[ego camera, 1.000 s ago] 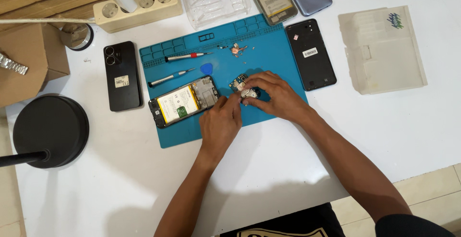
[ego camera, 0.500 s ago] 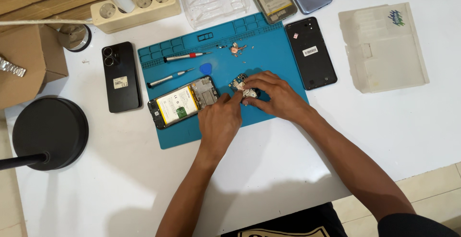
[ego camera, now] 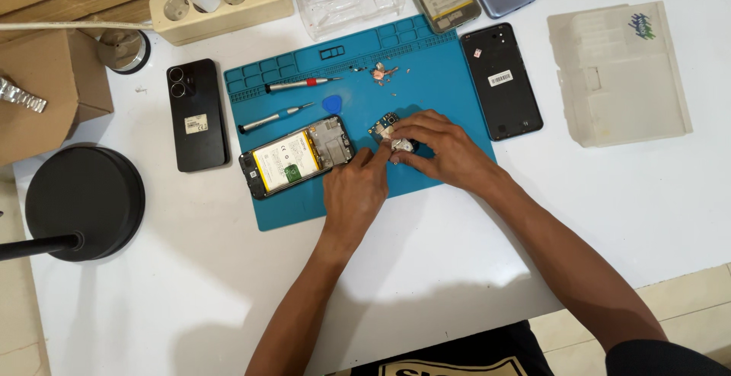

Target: The person uses a small tool to scrape and clean a section of a smartphone motherboard. They repeatedly rub the tool over a specific area of the circuit board while holding it steady with their other hand.

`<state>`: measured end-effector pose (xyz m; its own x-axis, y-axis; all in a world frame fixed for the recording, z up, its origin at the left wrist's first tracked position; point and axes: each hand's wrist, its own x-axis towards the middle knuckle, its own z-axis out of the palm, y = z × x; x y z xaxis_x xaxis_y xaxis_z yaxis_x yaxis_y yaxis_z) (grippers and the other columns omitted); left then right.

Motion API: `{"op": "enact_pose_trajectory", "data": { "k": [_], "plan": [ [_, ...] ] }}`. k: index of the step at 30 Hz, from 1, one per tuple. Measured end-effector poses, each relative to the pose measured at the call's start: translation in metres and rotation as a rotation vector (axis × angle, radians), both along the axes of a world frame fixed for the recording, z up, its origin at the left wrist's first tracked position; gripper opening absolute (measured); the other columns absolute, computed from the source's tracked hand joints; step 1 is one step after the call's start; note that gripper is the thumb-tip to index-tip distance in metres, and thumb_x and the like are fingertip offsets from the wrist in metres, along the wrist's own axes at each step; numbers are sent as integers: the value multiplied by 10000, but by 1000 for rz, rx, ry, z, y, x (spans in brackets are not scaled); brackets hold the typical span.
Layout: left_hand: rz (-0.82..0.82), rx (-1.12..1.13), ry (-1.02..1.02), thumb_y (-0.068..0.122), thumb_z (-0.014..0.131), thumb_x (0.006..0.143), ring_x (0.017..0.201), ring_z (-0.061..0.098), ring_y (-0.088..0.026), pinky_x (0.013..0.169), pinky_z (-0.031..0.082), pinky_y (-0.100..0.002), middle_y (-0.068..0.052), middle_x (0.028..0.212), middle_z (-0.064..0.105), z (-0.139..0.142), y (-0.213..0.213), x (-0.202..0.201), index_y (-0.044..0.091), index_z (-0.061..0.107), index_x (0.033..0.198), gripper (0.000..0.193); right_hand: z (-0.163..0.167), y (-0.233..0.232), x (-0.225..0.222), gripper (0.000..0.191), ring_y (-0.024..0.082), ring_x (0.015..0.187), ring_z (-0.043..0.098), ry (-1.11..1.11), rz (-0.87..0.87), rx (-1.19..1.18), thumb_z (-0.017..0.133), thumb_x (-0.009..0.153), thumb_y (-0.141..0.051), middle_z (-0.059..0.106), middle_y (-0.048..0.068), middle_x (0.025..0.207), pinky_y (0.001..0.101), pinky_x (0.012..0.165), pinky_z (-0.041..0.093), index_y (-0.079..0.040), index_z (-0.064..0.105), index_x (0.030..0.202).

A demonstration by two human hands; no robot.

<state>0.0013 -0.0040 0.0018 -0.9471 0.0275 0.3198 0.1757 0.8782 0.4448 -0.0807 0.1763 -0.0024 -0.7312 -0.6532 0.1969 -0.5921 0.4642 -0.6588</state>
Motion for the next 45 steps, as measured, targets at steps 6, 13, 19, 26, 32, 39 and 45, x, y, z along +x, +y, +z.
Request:
{"op": "enact_pose_trajectory", "data": {
  "k": [6,13,19,26,32,39,45],
  "plan": [
    [-9,40,21,40,685,907,457,631,-228,398,481,-358,-99,752,684,2,0,-2,64,750,1166,268,4,0,1,366,252,1189,661,-31,-19,-25,843,813,-288,739,45,1198,424,1099,474,-89,766,1110],
    [-4,26,-65,65,679,895,487,664,-254,405,492,-387,-86,740,685,17,-3,1,84,749,1102,219,8,-1,-1,420,268,1222,629,-93,-26,-7,843,798,-299,708,38,1214,414,1040,524,-96,713,1142],
    [31,-32,-73,61,671,873,497,677,-277,390,495,-401,-89,783,708,16,4,1,93,754,1078,223,4,0,0,429,277,1203,629,-85,-42,10,854,784,-291,683,66,1225,402,994,549,-83,716,1133],
    [51,-18,-128,47,654,883,487,675,-280,396,498,-413,-101,750,702,14,9,1,77,749,1097,236,2,2,0,405,263,1164,650,-43,-32,-21,863,785,-262,699,59,1219,392,990,557,-87,744,1131],
    [78,1,-133,49,647,879,517,686,-305,413,503,-428,-136,774,711,16,14,0,69,744,1127,267,0,1,-1,388,255,1143,658,-16,-23,-21,871,780,-230,715,53,1197,391,1001,552,-92,748,1121],
    [68,-17,-179,22,632,871,530,697,-310,404,510,-442,-153,798,715,14,17,-1,52,736,1166,315,1,3,0,388,251,1155,659,-21,-17,-35,855,796,-204,714,53,1214,381,1005,557,-94,751,1153],
    [60,-1,-123,23,656,873,508,689,-293,392,506,-411,-149,833,725,6,17,1,42,733,1166,303,0,3,-1,368,266,1168,654,-24,-12,2,851,803,-210,711,62,1215,395,1007,548,-71,744,1127]
  ]
}}
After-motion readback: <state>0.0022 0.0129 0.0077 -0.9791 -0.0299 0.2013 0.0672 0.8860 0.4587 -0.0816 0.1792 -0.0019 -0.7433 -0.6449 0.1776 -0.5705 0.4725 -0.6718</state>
